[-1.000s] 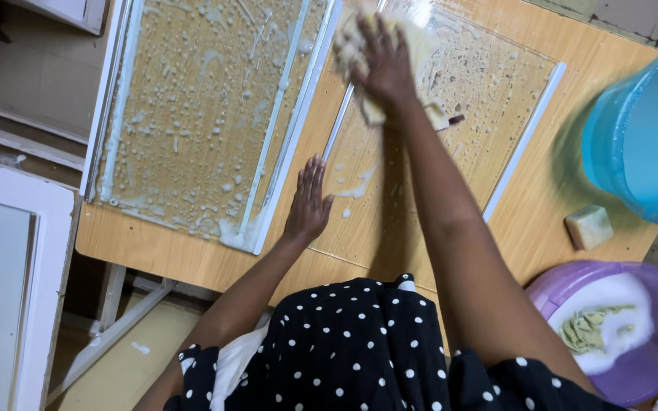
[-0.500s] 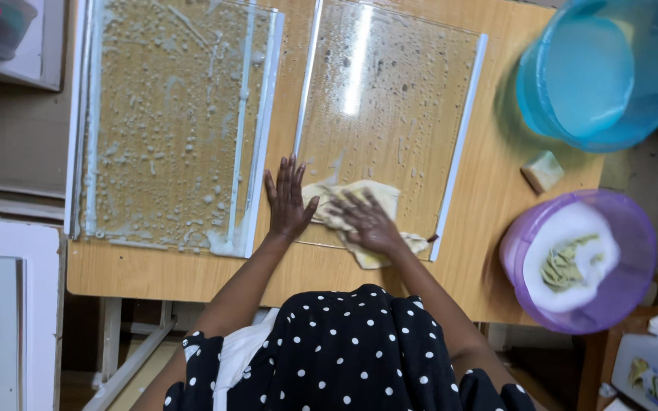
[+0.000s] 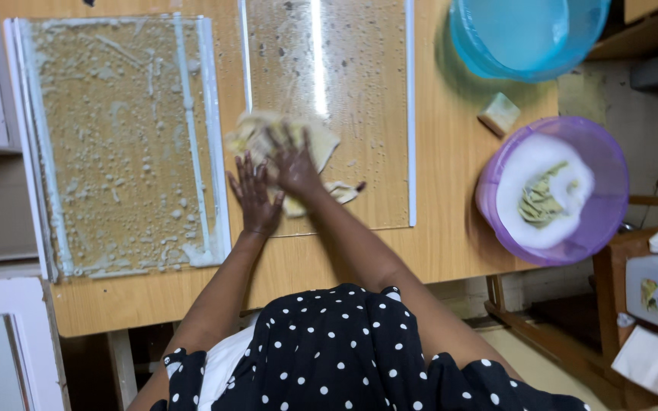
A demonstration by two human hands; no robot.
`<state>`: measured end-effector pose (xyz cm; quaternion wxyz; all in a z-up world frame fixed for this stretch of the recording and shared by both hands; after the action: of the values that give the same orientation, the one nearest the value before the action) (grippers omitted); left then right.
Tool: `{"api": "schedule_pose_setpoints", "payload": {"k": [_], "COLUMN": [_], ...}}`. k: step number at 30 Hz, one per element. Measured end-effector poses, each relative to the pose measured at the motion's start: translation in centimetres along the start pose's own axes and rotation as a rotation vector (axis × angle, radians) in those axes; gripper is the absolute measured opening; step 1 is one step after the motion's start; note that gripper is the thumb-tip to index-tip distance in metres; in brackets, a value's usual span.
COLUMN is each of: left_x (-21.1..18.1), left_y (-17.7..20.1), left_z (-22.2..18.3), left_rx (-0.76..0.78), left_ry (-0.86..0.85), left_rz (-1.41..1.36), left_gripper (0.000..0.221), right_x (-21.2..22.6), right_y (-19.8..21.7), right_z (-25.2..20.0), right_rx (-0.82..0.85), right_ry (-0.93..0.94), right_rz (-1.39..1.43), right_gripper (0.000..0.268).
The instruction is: The person cleans glass shelves by hand using a cloth and soapy water, wiping both sides of the glass and the plastic frames.
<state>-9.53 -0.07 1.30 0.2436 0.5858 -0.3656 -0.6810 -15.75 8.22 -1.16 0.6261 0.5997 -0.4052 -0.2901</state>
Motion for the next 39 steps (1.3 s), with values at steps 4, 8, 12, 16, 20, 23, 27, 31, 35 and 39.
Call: {"api": "schedule_pose_setpoints", "payload": {"k": [4,8,12,16,20,23,27,31,35,39], "left_x": [1.2,1.7,0.5,-3.2,-3.6,-4.1,-3.6,-3.8,-2.5,3.0], "left_y": [0.8,-0.6,-1.5,-0.3,-0.5,0.0,-0.1,0.1,0.4,0.0], "left_z": [-0.1,1.0,2.3,1.2,0.8,1.0,0.9,0.6,-1.0,-4.8], "left_rx": [0.007,0.24,0.284,0.3,0.259,0.235,0.265,0.315,0.243,0.038], "left_ry": [0.071,0.08,0.069,0.014,-0.028,-0.03,0.013,0.086,0.229,0.501], "left_rz": [-0.087,-0.098,0.265,0.28,0.339,0.333,0.323,0.302,0.099,0.002], "left_gripper": [0.07,0.044,0.041,0.047,0.049,0.048,0.049,0.055,0.055,0.07], "right_x": [6.2,8.1,9.1,5.6,-2.6,-9.9,-19.9,-26.0,-21.5,-21.3], "right_y": [1.5,1.7,-0.7,3.8,5.6,3.6,1.8,2.2,6.3,0.8], "right_z": [-7.3,-13.2,-15.0,-17.7,-24.2,-29.0,-34.4,-36.0,-30.4,-28.5], "right_rx": [-0.09,-0.119,-0.221,-0.217,-0.213,-0.137,-0.183,-0.56,-0.54,-0.353], "right_ry": [0.21,0.305,0.455,0.298,0.171,0.017,-0.328,-0.762,-0.771,-0.865], "right_rz": [0.14,0.265,0.468,0.494,0.437,0.396,0.485,0.093,-0.106,0.387], "right_gripper": [0.063,0.049,0.062,0.046,0.037,0.035,0.031,0.034,0.051,0.043]}}
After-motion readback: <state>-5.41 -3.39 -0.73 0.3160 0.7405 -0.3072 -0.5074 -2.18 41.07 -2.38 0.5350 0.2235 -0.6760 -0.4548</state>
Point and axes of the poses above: each hand's wrist, its own z-axis towards the middle knuckle, its own y-axis out of the back of the hand, x = y × z, the point moved 10 cm from there along z, towards the middle knuckle, and after that the axes turned 13 degrees about x, right-handed, at the moved point
